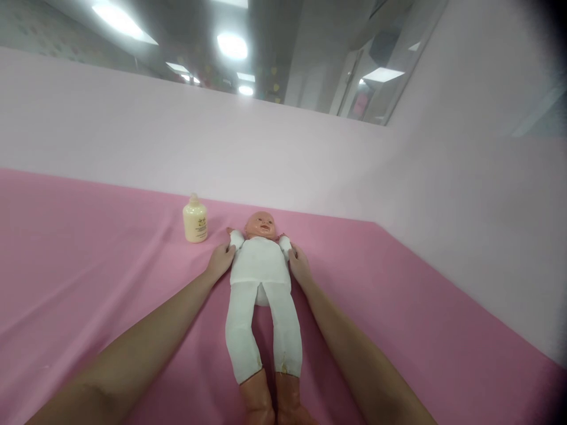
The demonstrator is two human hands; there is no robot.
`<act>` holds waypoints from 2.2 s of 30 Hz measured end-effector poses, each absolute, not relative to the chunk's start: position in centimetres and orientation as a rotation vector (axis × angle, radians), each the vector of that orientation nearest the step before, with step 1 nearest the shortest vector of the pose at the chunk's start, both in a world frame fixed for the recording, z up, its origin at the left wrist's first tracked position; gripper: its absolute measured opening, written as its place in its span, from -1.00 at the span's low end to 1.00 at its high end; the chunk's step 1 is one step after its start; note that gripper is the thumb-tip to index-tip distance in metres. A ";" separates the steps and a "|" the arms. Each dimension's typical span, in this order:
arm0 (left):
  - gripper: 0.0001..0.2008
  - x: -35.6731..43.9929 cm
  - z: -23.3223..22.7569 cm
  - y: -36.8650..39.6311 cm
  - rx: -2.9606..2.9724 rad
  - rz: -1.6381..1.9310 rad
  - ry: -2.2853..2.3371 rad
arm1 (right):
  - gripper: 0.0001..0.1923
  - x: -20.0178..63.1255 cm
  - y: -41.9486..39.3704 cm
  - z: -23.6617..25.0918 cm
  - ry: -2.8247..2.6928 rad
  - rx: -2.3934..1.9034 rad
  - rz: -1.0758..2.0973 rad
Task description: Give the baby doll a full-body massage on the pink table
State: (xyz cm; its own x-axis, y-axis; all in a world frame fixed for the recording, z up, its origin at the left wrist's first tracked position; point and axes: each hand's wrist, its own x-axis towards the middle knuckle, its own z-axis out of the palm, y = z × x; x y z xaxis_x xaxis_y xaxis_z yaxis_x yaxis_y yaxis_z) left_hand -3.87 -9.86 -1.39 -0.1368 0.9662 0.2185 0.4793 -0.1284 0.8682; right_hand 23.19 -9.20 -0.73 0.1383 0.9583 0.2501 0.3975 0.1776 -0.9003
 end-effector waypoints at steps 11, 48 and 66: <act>-0.68 -4.0 -1.4 -9.9 1.567 1.249 1.567 | -0.47 23.5 -8.6 -1.5 -1.396 -1.313 0.734; -0.62 -4.1 -2.8 -8.5 1.304 1.573 1.209 | -0.40 23.3 -8.7 -1.2 -1.171 -0.989 1.005; -0.92 -3.5 -1.9 -8.7 1.255 1.557 1.266 | -0.72 23.2 -9.7 -0.2 -1.266 -0.967 1.207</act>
State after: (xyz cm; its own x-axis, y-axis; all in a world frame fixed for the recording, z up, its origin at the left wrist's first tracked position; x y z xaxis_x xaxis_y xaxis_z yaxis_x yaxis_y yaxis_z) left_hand -3.53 -8.74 -1.88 -0.2326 0.9463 0.2243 0.0265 -0.2244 0.9741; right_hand 23.20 -9.70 -0.18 -0.0837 0.9831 0.1630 -0.1155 0.1529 -0.9815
